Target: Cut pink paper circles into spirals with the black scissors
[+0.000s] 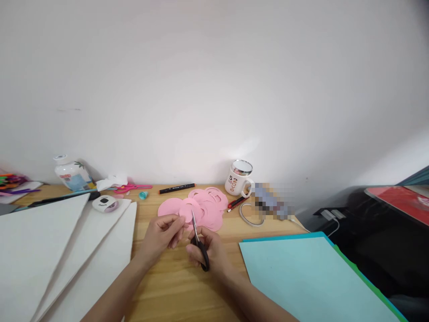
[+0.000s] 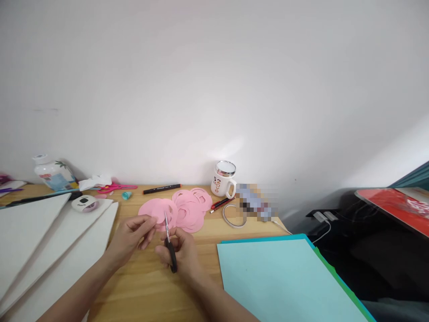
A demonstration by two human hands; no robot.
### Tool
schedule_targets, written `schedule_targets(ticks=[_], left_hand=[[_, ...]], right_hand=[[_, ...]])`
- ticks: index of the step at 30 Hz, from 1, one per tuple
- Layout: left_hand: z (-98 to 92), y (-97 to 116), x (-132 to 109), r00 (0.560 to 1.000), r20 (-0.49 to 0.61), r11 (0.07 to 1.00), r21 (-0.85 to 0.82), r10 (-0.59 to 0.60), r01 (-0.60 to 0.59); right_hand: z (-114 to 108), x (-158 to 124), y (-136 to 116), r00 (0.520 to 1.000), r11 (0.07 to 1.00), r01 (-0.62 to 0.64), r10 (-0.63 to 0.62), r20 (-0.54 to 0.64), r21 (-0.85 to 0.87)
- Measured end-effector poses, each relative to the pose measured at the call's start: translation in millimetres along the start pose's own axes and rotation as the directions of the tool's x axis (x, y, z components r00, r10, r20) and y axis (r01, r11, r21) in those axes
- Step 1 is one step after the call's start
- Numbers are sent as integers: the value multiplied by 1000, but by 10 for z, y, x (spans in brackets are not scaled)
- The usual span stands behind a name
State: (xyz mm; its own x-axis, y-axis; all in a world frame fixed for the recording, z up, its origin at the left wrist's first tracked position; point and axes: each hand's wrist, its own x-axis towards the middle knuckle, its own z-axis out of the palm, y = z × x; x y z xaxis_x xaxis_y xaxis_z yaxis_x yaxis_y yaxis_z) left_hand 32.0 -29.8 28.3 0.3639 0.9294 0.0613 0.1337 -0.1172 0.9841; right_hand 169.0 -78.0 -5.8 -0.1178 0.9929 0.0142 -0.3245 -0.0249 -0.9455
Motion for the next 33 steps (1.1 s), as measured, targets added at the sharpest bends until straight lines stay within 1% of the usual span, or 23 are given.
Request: schedule_targets(ticks=[3,7,9,13,19,28,33], left_hand=[[8,-4,5,1000,-20,1000,-5,4,-4],[40,24,-1,1000,-5,995,99,-18,18],[58,42,-9,1000,-4,993,119,-26,27],[77,72,-26,999,11,996,68,-50,49],[83,93,-43,994,99,998,50,-53,49],[66,66,-34,993,106,998,41,-52,48],[37,40,-19,995,86,998,21,-53,52]], right_hand=[[-4,2,6,1000,1000,0,0,-9,1],[-4,-3,17,1000,1000,-9,9,-2,-17],[-2,-7,17,1000,1000,-13,13,13,-25],[1,-5,-10,999,999,-16,17,30,-29],[-6,8,-59,998,998,59,-59,29,-6],[-6,7,-56,998,999,33,-34,47,3],[-14,1,-39,1000,1000,6,-5,17,-25]])
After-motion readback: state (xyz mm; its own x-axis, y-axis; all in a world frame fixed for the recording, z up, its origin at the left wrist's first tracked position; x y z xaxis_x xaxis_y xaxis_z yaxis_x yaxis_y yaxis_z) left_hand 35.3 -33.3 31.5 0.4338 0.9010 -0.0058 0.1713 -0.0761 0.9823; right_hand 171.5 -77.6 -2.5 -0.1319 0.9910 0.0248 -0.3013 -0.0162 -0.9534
